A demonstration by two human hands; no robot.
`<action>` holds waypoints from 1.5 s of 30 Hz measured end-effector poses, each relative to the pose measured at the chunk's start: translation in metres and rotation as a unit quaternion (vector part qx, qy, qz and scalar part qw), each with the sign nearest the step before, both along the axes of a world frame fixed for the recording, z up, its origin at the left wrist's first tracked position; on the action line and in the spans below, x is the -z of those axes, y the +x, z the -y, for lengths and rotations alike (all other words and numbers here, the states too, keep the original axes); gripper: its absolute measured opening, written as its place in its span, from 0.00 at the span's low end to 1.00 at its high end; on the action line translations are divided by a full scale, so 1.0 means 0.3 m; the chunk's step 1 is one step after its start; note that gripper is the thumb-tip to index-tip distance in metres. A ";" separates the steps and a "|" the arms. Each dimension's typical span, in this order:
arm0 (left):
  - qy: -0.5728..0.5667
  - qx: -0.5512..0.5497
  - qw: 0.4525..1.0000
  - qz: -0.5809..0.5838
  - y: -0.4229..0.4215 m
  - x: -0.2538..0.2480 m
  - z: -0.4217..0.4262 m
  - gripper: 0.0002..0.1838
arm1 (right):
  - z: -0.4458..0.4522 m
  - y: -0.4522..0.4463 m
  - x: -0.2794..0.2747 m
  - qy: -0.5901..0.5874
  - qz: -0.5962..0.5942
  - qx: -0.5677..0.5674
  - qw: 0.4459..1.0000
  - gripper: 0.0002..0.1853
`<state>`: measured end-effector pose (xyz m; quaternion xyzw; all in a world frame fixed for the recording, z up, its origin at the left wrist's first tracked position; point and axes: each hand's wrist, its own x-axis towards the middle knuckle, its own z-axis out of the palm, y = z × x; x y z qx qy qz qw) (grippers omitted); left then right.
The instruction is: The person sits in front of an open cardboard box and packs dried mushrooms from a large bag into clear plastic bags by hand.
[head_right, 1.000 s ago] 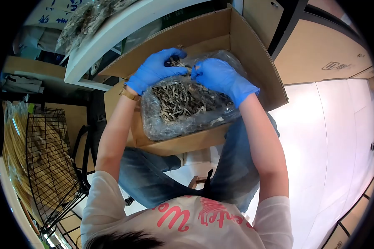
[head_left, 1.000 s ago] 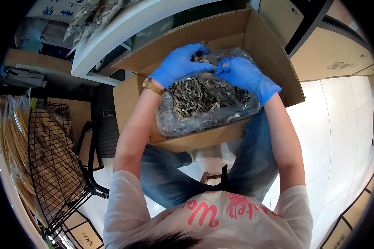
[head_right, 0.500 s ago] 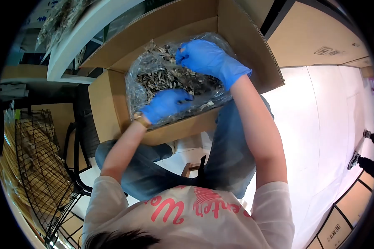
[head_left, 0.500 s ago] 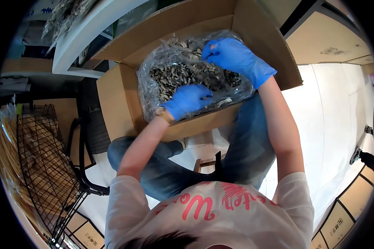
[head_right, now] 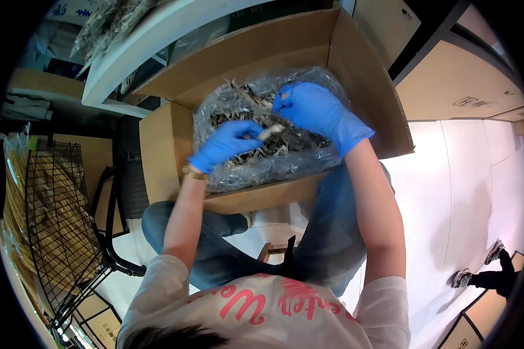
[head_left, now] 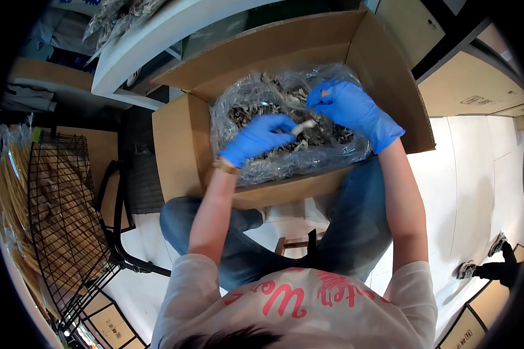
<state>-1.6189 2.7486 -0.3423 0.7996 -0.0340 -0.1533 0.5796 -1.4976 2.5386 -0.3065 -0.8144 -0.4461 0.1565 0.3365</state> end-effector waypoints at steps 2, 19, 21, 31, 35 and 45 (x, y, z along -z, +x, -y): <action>0.046 -0.062 0.996 0.049 0.028 -0.120 -0.083 0.10 | 0.000 -0.004 -0.003 0.015 0.013 -0.011 1.000 0.09; 0.295 -0.189 0.906 0.236 0.135 -0.064 -0.074 0.16 | -0.018 -0.059 -0.047 -0.048 0.103 -0.016 0.993 0.09; 0.284 -0.217 0.905 0.232 0.130 -0.073 -0.083 0.12 | -0.015 -0.058 -0.027 -0.031 0.114 -0.061 0.991 0.11; 0.170 -0.278 0.881 0.342 0.081 -0.250 -0.060 0.09 | -0.075 -0.083 0.035 0.065 0.073 -0.009 0.995 0.11; 0.259 -0.002 0.927 0.270 0.158 0.008 -0.031 0.10 | -0.042 -0.100 -0.042 -0.026 0.047 -0.051 0.997 0.10; 0.243 -0.181 0.906 0.296 0.083 -0.123 -0.094 0.13 | -0.026 -0.051 -0.008 -0.036 0.125 0.000 0.991 0.10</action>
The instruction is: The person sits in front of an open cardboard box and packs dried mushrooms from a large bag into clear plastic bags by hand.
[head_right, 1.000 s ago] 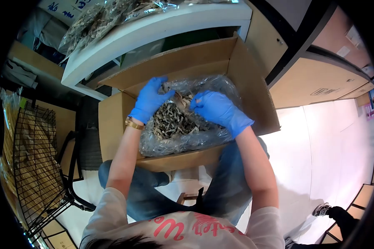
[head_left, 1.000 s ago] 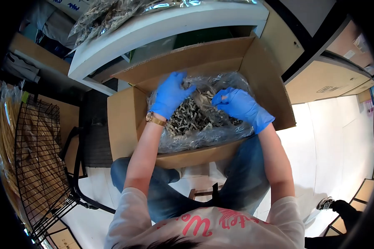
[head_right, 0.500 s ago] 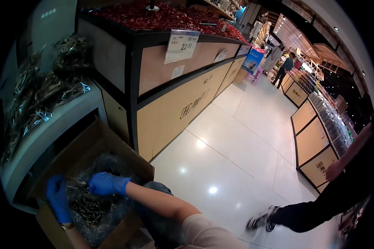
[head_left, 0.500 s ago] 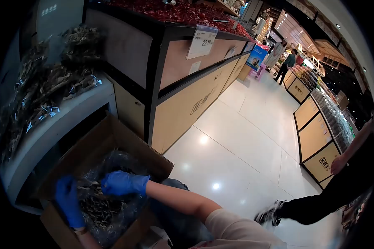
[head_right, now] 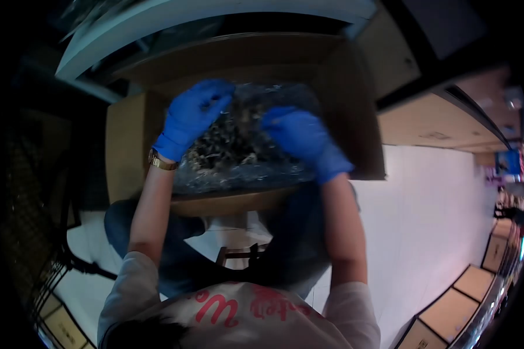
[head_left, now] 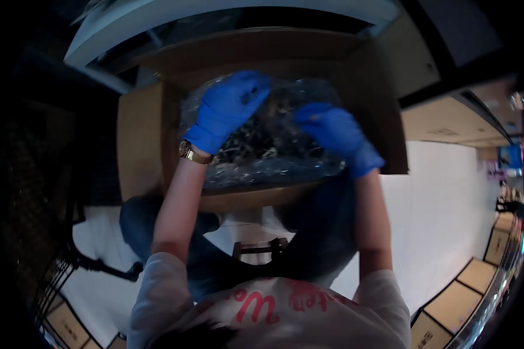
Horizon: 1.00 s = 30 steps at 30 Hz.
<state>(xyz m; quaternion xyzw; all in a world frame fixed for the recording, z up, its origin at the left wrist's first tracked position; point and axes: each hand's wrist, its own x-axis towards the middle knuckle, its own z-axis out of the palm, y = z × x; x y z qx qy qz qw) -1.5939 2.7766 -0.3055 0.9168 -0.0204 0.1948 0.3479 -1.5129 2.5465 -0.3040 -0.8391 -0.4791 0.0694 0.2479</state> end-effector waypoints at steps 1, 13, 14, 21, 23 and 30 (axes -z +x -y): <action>0.008 -0.013 1.000 -0.016 -0.006 0.006 -0.023 0.13 | 0.032 0.039 -0.003 0.020 -0.047 0.023 0.998 0.09; 0.062 -0.094 0.908 -0.403 -0.050 0.630 -0.054 0.51 | 0.020 0.038 0.016 0.048 -0.139 0.006 0.989 0.08; 0.060 -0.095 0.908 -0.403 -0.054 0.615 -0.009 0.51 | 0.012 0.032 0.015 0.065 -0.138 -0.020 0.988 0.07; 0.227 -0.015 0.890 -0.396 -0.029 0.680 0.076 0.49 | -0.038 -0.029 -0.006 0.015 -0.062 -0.057 0.996 0.05; 0.202 -0.030 0.888 -0.412 -0.028 0.670 0.068 0.47 | -0.041 -0.038 -0.009 0.020 -0.059 -0.084 0.995 0.05; 0.046 -0.101 0.907 -0.405 -0.040 0.781 0.112 0.38 | -0.028 -0.041 -0.010 -0.043 -0.061 -0.050 0.996 0.07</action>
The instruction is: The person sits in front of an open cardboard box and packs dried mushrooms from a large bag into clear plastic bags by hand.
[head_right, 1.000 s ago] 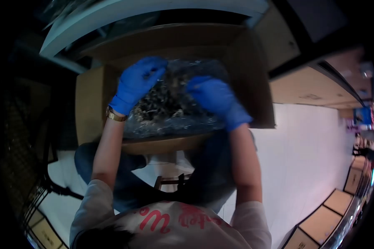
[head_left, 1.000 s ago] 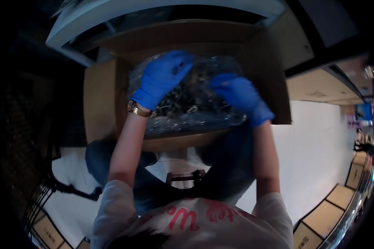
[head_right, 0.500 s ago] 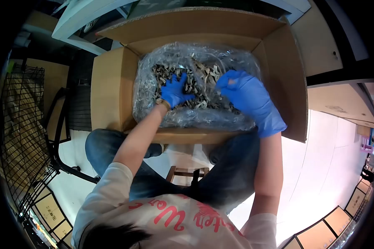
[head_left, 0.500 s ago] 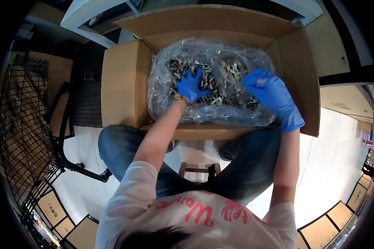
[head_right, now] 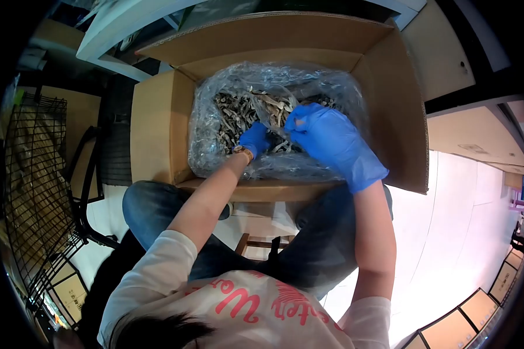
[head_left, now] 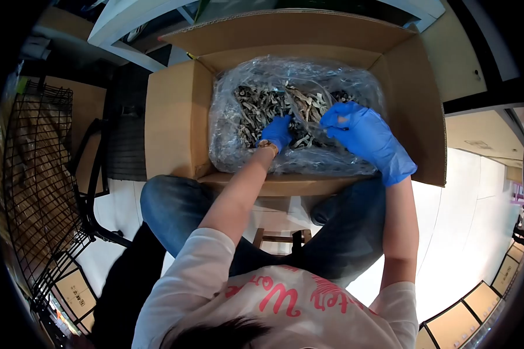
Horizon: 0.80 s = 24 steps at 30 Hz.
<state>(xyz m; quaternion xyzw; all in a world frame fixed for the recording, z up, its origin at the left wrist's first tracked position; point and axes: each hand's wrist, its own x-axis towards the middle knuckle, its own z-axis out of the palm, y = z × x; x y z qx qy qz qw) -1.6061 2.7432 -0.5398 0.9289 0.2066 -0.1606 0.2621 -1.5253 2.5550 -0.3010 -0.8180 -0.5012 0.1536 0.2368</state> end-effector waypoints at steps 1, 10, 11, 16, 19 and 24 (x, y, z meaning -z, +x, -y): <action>-0.017 0.003 0.999 -0.030 -0.009 -0.019 0.005 0.36 | 0.004 0.005 0.021 0.036 0.003 -0.004 0.999 0.06; -0.226 0.008 0.974 0.028 -0.082 -0.006 -0.080 0.29 | 0.004 0.015 0.011 0.037 -0.040 0.000 0.999 0.07; -0.223 0.011 0.974 0.026 -0.097 -0.045 -0.095 0.29 | 0.007 0.015 0.015 0.031 -0.026 0.001 0.999 0.07; -0.322 -0.185 0.916 0.150 -0.113 -0.192 -0.193 0.10 | 0.007 0.020 0.010 0.035 -0.042 0.005 0.999 0.05; -0.280 -0.178 0.929 0.164 -0.093 -0.398 -0.232 0.13 | 0.007 0.022 0.011 0.046 -0.048 0.004 0.998 0.07; -0.337 -0.210 0.885 0.245 -0.099 -0.655 -0.316 0.17 | 0.012 0.021 0.004 0.051 -0.058 0.012 0.997 0.07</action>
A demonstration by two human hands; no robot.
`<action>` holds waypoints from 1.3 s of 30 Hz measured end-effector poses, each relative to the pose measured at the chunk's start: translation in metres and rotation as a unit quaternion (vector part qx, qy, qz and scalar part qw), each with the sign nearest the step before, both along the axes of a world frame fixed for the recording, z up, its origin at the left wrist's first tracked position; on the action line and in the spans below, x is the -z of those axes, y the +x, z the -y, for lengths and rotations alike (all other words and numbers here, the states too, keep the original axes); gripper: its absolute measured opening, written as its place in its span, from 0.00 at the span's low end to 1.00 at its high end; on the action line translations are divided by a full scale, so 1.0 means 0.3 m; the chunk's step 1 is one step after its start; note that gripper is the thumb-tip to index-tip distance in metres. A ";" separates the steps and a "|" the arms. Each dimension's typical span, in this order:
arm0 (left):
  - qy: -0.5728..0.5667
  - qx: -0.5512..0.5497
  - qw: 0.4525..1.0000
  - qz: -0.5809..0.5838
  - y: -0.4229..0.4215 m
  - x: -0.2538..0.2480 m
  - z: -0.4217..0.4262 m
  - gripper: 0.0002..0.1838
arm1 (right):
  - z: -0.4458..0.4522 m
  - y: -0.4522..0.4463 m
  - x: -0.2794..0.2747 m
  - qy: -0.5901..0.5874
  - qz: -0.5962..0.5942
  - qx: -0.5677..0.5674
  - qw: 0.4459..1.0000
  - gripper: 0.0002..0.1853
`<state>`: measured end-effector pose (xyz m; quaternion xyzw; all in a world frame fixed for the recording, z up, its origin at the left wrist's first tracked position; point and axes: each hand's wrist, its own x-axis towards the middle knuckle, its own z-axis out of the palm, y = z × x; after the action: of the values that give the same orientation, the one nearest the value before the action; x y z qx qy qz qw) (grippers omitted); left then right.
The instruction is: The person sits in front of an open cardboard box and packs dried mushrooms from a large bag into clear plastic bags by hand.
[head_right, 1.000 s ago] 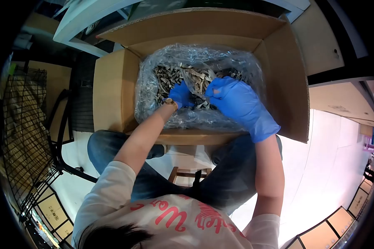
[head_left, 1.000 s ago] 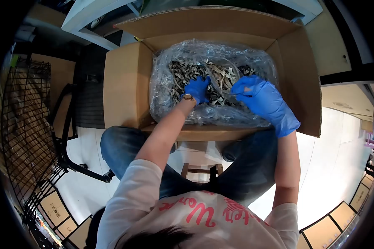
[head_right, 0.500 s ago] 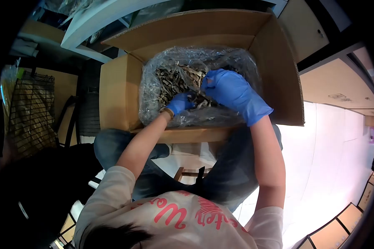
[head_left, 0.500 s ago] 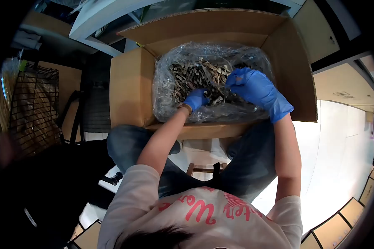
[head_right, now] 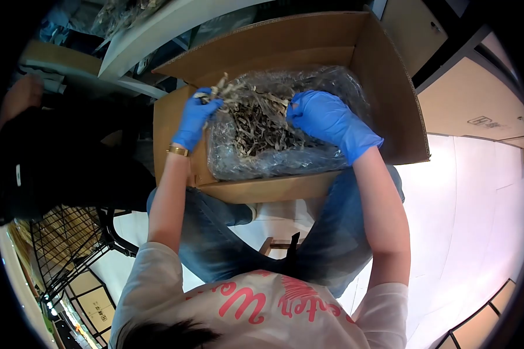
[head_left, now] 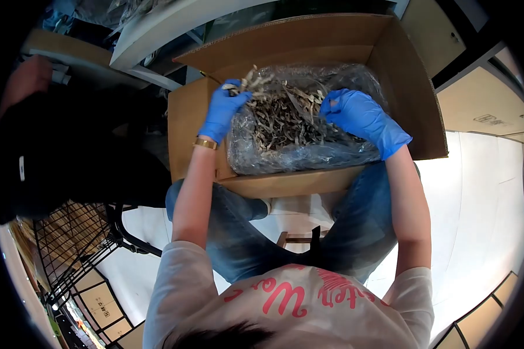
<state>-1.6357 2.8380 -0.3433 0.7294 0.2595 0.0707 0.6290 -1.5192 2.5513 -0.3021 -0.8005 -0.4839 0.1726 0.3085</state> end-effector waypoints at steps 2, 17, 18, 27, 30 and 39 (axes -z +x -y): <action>0.003 -0.023 0.997 0.070 0.000 -0.097 -0.017 0.15 | -0.005 0.002 0.003 -0.023 0.014 -0.007 1.000 0.07; 0.523 0.504 0.687 0.005 0.264 -0.236 0.282 0.12 | -0.001 -0.001 0.004 -0.074 0.083 0.001 0.994 0.09; 0.534 0.518 0.668 0.016 0.270 -0.221 0.293 0.12 | 0.001 0.000 -0.004 -0.074 0.083 0.001 0.994 0.09; 0.438 0.535 0.714 0.112 0.270 -0.169 0.300 0.23 | 0.012 0.020 0.007 -0.083 0.037 -0.032 0.995 0.09; 0.255 0.567 0.783 -0.020 0.313 -0.253 0.288 0.25 | 0.024 0.022 -0.005 -0.056 0.005 -0.027 0.998 0.09; 0.224 0.390 0.884 0.130 0.211 -0.366 0.128 0.18 | 0.037 0.034 -0.028 0.013 0.157 0.056 0.986 0.07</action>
<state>-1.5723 2.7996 -0.2334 0.8777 -0.1526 -0.0300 0.4533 -1.5091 2.5403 -0.2937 -0.8394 -0.4830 0.0205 0.2485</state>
